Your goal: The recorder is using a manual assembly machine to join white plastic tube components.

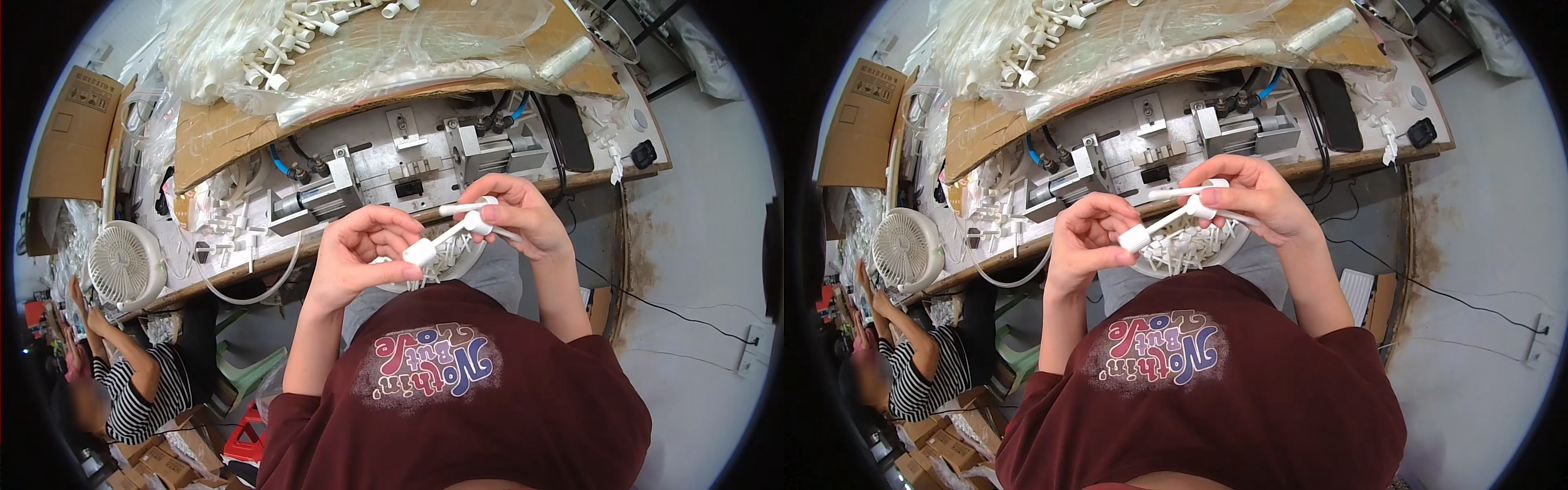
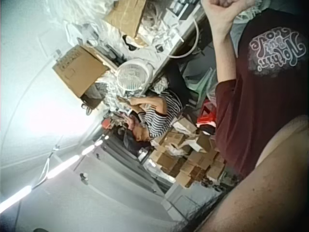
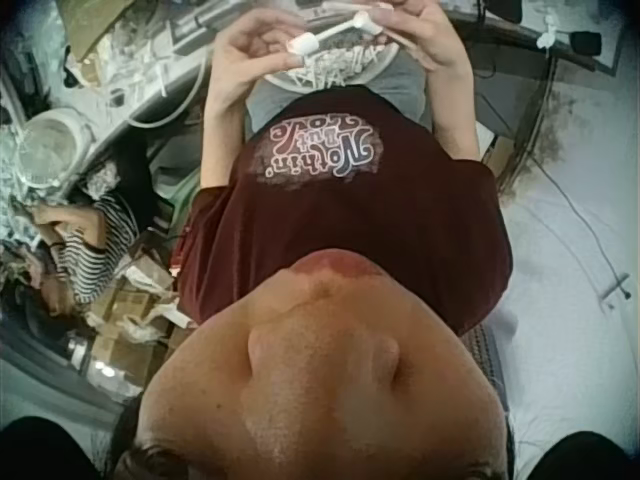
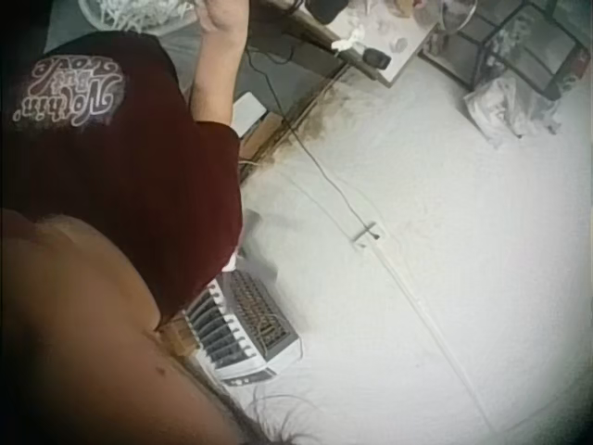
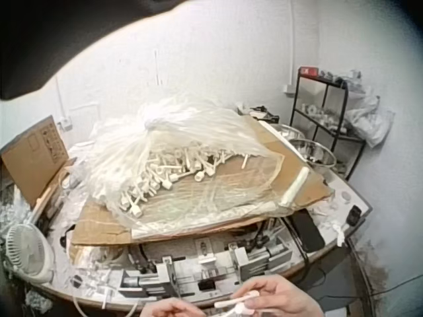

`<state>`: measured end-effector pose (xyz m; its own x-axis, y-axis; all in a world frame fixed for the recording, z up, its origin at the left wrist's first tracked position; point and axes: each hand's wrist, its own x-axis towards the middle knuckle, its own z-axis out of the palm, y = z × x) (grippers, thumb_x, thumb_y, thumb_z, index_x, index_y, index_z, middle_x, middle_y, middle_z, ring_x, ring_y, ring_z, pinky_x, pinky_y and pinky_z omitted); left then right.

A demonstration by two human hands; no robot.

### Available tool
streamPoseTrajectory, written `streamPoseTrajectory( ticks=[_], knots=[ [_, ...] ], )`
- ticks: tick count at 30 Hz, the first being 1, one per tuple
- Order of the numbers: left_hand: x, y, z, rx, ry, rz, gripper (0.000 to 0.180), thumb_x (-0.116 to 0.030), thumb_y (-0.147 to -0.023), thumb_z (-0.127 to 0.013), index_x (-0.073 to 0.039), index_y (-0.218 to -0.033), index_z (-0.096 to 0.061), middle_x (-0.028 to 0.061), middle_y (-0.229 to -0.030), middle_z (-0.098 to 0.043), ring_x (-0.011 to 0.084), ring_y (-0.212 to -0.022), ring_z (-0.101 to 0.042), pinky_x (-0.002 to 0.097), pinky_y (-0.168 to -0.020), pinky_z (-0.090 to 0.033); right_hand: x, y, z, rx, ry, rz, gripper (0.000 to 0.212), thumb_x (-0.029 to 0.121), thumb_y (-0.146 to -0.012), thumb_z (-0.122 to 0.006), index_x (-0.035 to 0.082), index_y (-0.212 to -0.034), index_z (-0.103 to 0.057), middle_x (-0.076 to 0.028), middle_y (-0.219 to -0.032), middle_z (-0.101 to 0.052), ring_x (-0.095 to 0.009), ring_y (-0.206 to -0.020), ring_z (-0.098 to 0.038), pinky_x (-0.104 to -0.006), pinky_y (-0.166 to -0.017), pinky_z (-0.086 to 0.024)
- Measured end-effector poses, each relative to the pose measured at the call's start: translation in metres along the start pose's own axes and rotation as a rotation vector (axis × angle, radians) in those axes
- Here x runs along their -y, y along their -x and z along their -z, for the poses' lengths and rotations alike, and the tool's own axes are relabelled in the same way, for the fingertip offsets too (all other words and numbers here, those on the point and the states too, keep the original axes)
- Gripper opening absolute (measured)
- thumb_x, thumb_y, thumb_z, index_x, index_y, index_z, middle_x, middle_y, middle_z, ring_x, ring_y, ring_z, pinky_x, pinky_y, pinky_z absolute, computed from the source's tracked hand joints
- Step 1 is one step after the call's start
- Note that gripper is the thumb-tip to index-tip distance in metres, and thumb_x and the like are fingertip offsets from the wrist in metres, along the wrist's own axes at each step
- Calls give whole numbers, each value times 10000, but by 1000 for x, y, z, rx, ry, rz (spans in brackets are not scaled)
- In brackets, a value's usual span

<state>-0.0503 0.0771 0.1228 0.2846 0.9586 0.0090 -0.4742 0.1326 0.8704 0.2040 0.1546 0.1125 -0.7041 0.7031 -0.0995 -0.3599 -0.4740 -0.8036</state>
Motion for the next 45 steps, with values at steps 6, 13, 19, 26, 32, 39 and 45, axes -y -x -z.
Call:
streamPoseTrajectory(
  ticks=[6,13,19,26,32,39,45],
  knots=[
    [4,-2,-5,-157,-491,-191,292,72,-732,-815,26,-1009,-734,62,-992,-640,120,-858,-679,234,-725,-576,-5,-1,10,-172,31,82,247,117,-974,-619,-7,-1187,-624,-160,-1052,-707,-141,-818,-695,-228,-671,-569],
    [54,-20,3,-314,-1546,-493,294,-96,-768,-789,-64,-1056,-745,61,-1174,-716,224,-836,-712,301,-717,-560,-10,-4,0,-283,105,121,277,118,-983,-611,-19,-1222,-631,-165,-1088,-706,-130,-825,-680,-218,-711,-553],
    [61,-29,6,-290,-1668,-513,256,-114,-760,-775,-64,-1010,-746,50,-1171,-718,183,-659,-672,293,-610,-511,-7,-1,-6,-319,198,160,266,109,-974,-623,-33,-1197,-648,-168,-1103,-707,-122,-852,-663,-234,-740,-534],
    [58,-32,6,-263,-1683,-474,259,-116,-747,-774,-58,-998,-747,70,-1190,-710,188,-596,-653,290,-589,-507,-10,-1,-12,-348,309,231,264,98,-958,-644,-38,-1185,-657,-158,-1098,-714,-120,-894,-659,-245,-756,-523],
    [56,-29,6,-281,-1668,-446,271,-133,-759,-779,-78,-1022,-747,56,-1194,-709,190,-582,-649,286,-579,-519,-9,-5,-27,-388,439,436,202,-26,-900,-666,-48,-1098,-698,-124,-1116,-669,-141,-953,-651,-245,-779,-526],
    [41,-23,-9,-168,-168,29,307,-221,-1011,-593,9,-1203,-660,109,-1100,-705,135,-796,-679,292,-700,-560,-12,-13,-38,-366,1296,1004,246,-39,-784,-738,-17,-1028,-721,-130,-1033,-708,-259,-893,-679,-326,-737,-553],
    [37,-20,-9,-145,155,97,301,-171,-1014,-580,36,-1229,-622,106,-1067,-691,163,-883,-684,297,-768,-588,-28,-19,-45,-308,1360,1128,338,-6,-692,-749,15,-1030,-739,-100,-1025,-727,-252,-887,-683,-338,-720,-552]
  ],
)
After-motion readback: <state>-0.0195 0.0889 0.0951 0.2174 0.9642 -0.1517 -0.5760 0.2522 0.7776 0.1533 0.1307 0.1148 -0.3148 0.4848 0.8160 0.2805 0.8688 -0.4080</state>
